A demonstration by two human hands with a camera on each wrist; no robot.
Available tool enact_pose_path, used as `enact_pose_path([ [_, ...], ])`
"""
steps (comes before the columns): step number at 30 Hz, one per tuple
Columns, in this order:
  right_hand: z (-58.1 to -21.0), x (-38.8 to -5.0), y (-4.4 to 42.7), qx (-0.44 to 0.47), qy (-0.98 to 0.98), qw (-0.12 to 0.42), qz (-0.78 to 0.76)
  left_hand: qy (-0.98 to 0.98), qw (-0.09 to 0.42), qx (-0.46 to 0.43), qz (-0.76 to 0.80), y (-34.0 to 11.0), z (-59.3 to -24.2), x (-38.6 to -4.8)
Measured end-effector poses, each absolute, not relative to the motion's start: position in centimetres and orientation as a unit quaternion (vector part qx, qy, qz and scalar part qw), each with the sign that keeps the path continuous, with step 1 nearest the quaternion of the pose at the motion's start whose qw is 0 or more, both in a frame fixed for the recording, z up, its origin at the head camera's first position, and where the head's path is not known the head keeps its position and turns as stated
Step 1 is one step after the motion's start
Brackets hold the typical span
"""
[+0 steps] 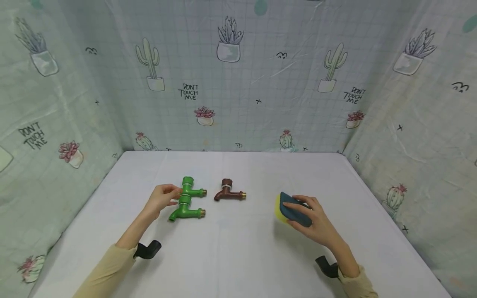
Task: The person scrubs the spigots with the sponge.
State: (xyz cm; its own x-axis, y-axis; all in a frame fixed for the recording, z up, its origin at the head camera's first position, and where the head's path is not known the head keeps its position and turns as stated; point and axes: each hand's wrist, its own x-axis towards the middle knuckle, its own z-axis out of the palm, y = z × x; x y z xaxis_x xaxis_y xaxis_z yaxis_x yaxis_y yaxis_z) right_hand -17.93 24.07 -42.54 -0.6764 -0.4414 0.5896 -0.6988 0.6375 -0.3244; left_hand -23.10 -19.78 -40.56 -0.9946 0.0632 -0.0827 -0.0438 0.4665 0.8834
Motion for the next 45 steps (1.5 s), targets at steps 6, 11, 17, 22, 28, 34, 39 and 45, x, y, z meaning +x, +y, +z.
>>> enact_pose_path([
  [6,-42.7,-18.1,24.1,0.324,-0.872,0.239,0.278,0.895,-0.008,0.165,0.414,-17.4,-41.1,-25.1],
  [11,-43.1,-18.2,24.0,0.321,-0.872,0.247,0.277,0.904,-0.017,0.265,0.335,-15.1,-40.7,-26.9],
  [17,-43.2,-18.3,24.0,0.319,-0.872,0.243,0.281,0.921,-0.011,0.341,0.187,-12.8,-40.3,-29.0],
  [22,-43.2,-18.4,23.9,0.312,-0.877,0.235,0.280,0.913,-0.033,0.406,0.013,-11.9,-41.0,-29.9],
  [28,-43.2,-18.4,23.8,0.314,-0.877,0.230,0.284,0.870,-0.087,0.460,-0.155,-11.0,-42.1,-30.7],
  [34,-43.3,-18.4,23.7,0.315,-0.877,0.227,0.284,0.824,-0.139,0.453,-0.311,-9.6,-42.5,-31.5],
  [39,-43.6,-18.3,23.6,0.312,-0.879,0.223,0.284,0.819,-0.105,0.428,-0.367,-8.0,-42.3,-31.3],
  [45,-43.6,-18.2,23.5,0.310,-0.880,0.220,0.285,0.823,-0.068,0.409,-0.387,-6.6,-42.1,-30.6],
])
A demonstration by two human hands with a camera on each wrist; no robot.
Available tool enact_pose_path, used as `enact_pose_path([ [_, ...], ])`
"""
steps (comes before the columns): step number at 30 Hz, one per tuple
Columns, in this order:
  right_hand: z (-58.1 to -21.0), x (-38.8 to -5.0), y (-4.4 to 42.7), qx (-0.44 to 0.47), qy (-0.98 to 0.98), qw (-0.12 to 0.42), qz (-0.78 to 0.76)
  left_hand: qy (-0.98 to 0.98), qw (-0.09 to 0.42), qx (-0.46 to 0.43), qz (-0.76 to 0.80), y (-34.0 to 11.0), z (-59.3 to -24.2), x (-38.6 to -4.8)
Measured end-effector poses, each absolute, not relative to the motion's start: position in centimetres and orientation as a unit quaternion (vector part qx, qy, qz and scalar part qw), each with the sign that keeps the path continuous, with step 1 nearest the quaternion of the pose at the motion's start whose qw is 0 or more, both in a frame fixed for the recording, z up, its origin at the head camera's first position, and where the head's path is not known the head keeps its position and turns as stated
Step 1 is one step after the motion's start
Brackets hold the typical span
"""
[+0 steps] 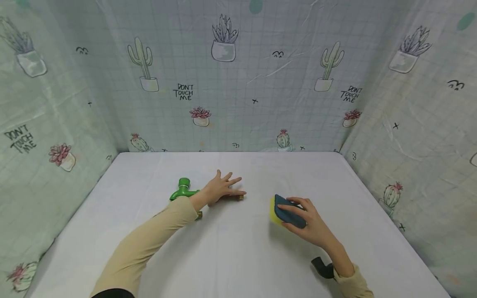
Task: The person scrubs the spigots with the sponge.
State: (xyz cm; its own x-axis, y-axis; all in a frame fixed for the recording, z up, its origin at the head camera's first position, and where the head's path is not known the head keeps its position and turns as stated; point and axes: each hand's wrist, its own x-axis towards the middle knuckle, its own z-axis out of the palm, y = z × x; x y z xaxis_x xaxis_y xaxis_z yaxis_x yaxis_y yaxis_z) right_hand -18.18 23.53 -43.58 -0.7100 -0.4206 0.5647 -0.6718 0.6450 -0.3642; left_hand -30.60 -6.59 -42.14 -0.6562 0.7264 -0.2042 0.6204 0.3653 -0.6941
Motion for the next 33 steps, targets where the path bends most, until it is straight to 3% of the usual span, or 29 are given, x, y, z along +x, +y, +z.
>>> enact_pose_path([
  [5,-43.4,-18.2,23.5,0.316,-0.879,0.221,0.282,-0.848,0.043,-0.399,0.347,-6.4,-42.1,-30.4],
  [11,-43.5,-18.1,23.5,0.316,-0.880,0.221,0.278,-0.850,0.071,-0.411,0.322,-6.3,-42.3,-30.0],
  [22,-43.5,-17.8,23.2,0.310,-0.884,0.207,0.283,-0.847,0.078,-0.399,0.344,-6.2,-43.2,-29.7],
  [25,-43.5,-17.9,23.2,0.311,-0.883,0.211,0.281,-0.838,0.111,-0.403,0.351,-6.6,-43.3,-29.9],
  [30,-43.6,-17.9,23.3,0.312,-0.884,0.212,0.276,-0.823,0.220,-0.423,0.307,-7.8,-43.3,-29.8],
  [33,-43.6,-18.0,23.4,0.313,-0.883,0.216,0.275,-0.833,0.247,-0.422,0.260,-8.1,-42.6,-29.5],
])
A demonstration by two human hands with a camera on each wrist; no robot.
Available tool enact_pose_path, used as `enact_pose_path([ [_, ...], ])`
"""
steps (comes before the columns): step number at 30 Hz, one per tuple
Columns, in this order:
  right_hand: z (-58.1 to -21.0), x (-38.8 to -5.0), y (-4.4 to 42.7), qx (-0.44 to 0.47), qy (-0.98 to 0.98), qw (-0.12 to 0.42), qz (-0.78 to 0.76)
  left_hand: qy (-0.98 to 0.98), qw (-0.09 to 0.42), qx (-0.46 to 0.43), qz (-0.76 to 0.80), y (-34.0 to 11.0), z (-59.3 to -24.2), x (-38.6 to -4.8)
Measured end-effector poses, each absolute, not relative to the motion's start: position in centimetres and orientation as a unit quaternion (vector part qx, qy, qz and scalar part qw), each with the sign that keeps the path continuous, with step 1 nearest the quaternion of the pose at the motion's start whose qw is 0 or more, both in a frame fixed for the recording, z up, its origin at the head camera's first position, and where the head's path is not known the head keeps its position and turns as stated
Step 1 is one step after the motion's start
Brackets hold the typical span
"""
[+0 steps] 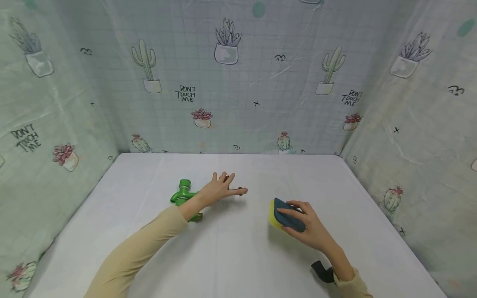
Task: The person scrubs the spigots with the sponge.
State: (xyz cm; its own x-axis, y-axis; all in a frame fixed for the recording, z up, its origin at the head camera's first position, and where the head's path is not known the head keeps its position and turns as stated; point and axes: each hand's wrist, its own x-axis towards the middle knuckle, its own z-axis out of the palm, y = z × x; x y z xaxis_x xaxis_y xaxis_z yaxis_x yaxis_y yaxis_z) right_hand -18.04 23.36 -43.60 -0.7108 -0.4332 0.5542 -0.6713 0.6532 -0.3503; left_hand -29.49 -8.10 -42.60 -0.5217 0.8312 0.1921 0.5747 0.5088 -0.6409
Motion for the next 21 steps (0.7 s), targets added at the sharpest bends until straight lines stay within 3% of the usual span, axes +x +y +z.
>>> enact_pose_path([
  [12,-42.9,-18.8,22.4,0.343,-0.870,0.229,0.270,-0.877,0.256,-0.388,-0.124,-8.6,-41.0,-27.1],
  [16,-42.4,-18.8,21.6,0.349,-0.866,0.240,0.267,-0.847,0.202,-0.379,-0.314,-7.9,-40.6,-26.1],
  [21,-41.7,-18.9,20.3,0.351,-0.858,0.258,0.273,-0.778,0.080,-0.347,-0.517,-7.2,-40.2,-24.8],
])
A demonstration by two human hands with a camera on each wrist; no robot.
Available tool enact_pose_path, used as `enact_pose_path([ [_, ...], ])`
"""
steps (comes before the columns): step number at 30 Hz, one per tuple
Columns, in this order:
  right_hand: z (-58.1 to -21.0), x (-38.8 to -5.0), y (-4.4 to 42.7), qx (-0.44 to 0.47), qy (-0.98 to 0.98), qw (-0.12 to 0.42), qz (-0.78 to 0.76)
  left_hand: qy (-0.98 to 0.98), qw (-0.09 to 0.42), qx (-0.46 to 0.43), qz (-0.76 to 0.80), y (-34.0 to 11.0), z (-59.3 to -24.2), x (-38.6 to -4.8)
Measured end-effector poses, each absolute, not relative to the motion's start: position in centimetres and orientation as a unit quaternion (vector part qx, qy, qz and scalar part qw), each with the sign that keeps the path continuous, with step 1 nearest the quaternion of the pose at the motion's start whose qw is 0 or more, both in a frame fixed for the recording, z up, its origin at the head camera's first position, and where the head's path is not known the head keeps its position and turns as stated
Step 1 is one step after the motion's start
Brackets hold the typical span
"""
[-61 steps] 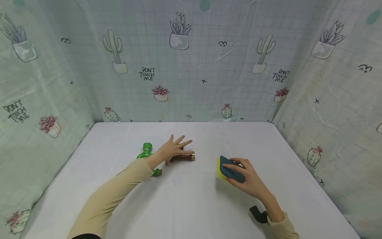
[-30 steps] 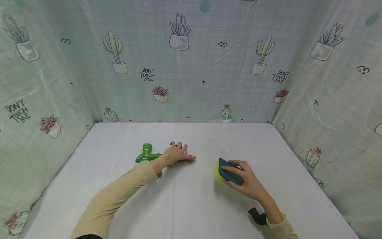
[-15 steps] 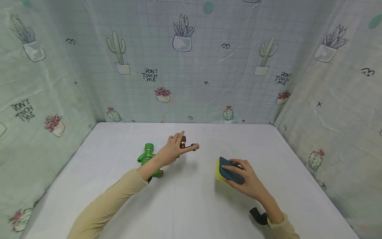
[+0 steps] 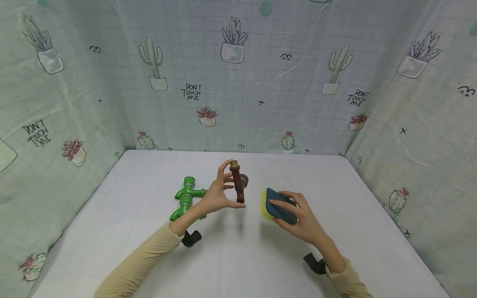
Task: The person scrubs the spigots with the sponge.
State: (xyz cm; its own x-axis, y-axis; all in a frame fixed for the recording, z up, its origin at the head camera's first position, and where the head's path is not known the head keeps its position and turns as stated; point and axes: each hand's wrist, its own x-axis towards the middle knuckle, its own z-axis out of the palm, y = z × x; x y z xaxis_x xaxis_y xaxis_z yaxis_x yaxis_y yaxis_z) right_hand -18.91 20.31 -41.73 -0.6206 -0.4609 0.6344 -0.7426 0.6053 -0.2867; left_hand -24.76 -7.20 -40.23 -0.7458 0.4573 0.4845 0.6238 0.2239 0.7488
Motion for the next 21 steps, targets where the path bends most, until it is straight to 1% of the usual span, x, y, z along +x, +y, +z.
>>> enact_pose_path([
  [4,-41.2,-18.8,19.4,0.348,-0.850,0.267,0.292,-0.695,-0.042,-0.332,-0.636,-6.8,-39.9,-24.0],
  [7,-40.9,-18.8,18.8,0.349,-0.842,0.275,0.307,-0.658,-0.105,-0.327,-0.670,-6.5,-40.0,-23.5],
  [11,-40.6,-18.9,18.1,0.353,-0.834,0.293,0.308,-0.641,-0.151,-0.335,-0.674,-6.1,-40.2,-23.0],
  [17,-40.7,-19.1,17.7,0.368,-0.823,0.331,0.278,-0.610,-0.200,-0.342,-0.686,-5.7,-40.4,-22.7],
  [21,-40.8,-18.9,17.6,0.370,-0.823,0.342,0.261,-0.607,-0.231,-0.325,-0.688,-5.5,-40.3,-22.6],
])
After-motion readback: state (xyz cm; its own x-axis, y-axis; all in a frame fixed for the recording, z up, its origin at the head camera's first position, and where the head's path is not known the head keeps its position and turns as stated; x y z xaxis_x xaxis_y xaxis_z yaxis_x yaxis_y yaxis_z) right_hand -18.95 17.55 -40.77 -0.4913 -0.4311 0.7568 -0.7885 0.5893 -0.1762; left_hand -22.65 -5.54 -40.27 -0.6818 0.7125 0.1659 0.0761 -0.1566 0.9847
